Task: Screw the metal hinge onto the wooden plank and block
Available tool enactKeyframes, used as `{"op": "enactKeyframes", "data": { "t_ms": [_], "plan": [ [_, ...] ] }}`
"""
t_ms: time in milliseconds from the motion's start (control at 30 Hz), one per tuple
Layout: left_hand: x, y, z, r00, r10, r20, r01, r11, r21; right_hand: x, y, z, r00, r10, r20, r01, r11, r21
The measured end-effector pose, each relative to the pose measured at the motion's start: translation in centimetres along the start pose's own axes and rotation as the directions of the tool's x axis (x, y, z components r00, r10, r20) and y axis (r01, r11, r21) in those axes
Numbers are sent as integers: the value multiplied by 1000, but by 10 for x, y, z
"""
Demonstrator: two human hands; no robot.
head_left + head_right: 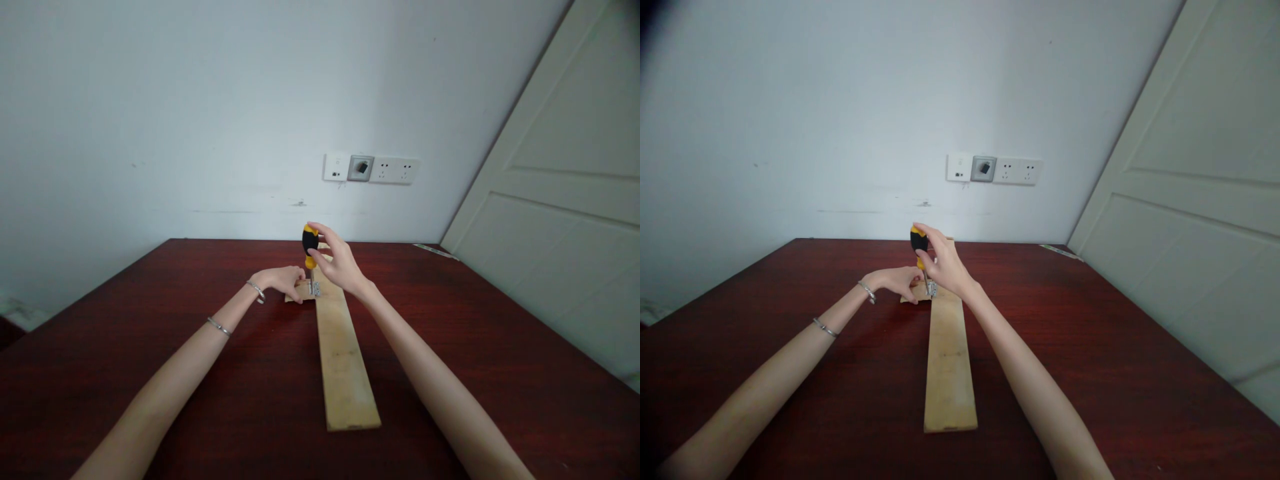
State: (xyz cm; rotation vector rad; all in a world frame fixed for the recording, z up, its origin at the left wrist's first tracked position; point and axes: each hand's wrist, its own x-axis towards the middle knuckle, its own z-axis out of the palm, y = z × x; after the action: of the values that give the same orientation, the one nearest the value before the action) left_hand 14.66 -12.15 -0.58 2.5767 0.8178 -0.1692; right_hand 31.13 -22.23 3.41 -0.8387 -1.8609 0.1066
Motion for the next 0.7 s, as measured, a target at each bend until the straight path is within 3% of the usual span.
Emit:
{"op": "enactKeyframes", "data": {
  "t_ms": [233, 700],
  "plan": [
    [4, -7, 2, 999, 21, -36, -19, 998, 54, -1, -4, 2, 998, 38, -44, -39, 999, -20],
    [2, -5, 1, 1000, 4, -30, -3, 999, 45, 1, -3, 0, 998, -25, -54, 20, 997, -77]
  ]
}}
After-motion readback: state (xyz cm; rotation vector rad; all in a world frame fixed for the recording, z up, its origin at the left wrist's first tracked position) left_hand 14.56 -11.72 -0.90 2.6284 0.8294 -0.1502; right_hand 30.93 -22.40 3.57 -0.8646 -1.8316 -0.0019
